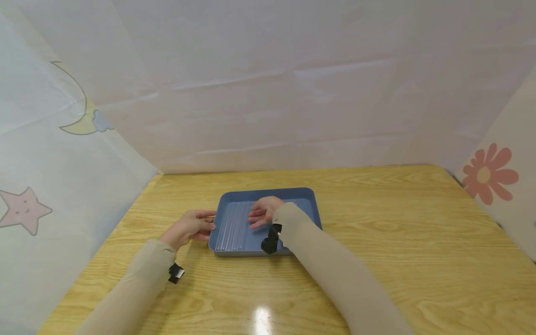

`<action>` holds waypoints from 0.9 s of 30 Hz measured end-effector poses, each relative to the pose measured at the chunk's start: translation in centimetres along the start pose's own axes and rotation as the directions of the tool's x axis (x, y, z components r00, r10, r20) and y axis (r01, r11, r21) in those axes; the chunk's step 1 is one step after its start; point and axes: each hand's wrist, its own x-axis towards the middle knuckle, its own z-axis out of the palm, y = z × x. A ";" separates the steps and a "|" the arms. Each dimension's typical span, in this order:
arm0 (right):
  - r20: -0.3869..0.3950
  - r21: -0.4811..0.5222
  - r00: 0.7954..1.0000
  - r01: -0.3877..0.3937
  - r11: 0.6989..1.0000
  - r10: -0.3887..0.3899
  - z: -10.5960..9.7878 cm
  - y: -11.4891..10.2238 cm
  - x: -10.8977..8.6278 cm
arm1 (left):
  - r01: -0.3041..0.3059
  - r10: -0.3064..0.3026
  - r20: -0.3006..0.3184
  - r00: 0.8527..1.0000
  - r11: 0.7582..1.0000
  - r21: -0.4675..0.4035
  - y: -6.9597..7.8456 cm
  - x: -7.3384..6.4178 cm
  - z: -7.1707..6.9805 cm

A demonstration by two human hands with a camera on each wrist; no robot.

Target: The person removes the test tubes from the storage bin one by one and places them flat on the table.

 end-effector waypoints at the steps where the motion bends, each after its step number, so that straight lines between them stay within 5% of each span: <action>1: -0.001 -0.003 1.000 0.000 1.000 0.000 0.0 0.1 0.0 | -0.001 0.001 0.003 1.000 1.000 0.000 0.0 0.0 0.0; 27: 0.004 -0.274 1.000 -0.014 0.962 0.015 0.7 0.4 0.9 | 0.023 -0.023 -0.004 1.000 1.000 0.010 0.1 -0.1 0.0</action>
